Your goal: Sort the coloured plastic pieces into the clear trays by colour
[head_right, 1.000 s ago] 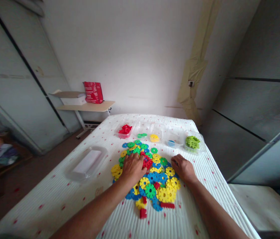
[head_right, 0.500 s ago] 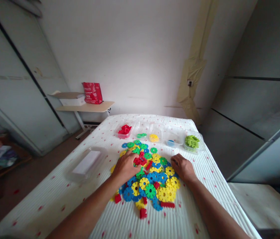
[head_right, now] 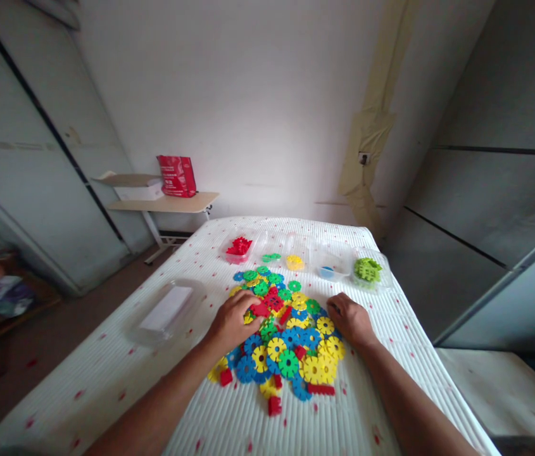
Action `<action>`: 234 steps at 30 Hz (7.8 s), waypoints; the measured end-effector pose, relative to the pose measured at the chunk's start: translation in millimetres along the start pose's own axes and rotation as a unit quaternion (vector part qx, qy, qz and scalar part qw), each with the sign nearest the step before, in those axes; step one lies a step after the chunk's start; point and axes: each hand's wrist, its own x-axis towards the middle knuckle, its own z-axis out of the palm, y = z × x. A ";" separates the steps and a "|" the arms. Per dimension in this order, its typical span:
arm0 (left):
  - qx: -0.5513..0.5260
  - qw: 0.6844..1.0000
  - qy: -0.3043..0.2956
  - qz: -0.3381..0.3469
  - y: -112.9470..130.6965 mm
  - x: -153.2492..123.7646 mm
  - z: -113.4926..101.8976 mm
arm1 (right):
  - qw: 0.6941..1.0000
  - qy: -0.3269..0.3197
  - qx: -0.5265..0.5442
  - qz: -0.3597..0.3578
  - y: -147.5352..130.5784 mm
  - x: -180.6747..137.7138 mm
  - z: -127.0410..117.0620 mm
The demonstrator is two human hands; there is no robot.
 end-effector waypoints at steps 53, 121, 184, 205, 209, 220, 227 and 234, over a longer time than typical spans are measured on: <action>0.194 0.925 0.056 -0.322 -80.3 119.8 -38.5 | 0.999 -0.013 0.039 0.005 3.1 0.6 -1.2; 0.108 0.980 -0.030 -0.163 -78.1 34.6 30.9 | 0.974 -0.143 -0.165 0.054 -83.2 86.2 34.7; 0.007 0.993 -0.002 -0.114 -75.7 14.6 21.0 | 0.973 -0.166 0.060 0.147 -48.4 56.5 -1.7; 0.003 0.993 -0.008 -0.117 -73.8 15.7 18.7 | 0.971 -0.203 -0.064 0.106 -42.0 42.9 -1.3; 0.000 0.992 -0.009 -0.122 -72.7 16.2 18.2 | 0.976 -0.175 -0.084 0.097 -45.8 40.8 -0.8; 0.006 0.992 -0.004 -0.123 -77.6 14.6 23.2 | 0.981 -0.176 0.032 0.070 -77.4 94.8 -13.2; 0.009 0.992 -0.017 -0.127 -80.1 15.0 24.7 | 0.991 -0.014 0.053 0.121 -116.2 181.5 -1.3; 0.008 0.991 -0.022 -0.133 -77.3 15.2 22.6 | 0.999 0.019 0.032 0.004 -97.6 146.1 -0.9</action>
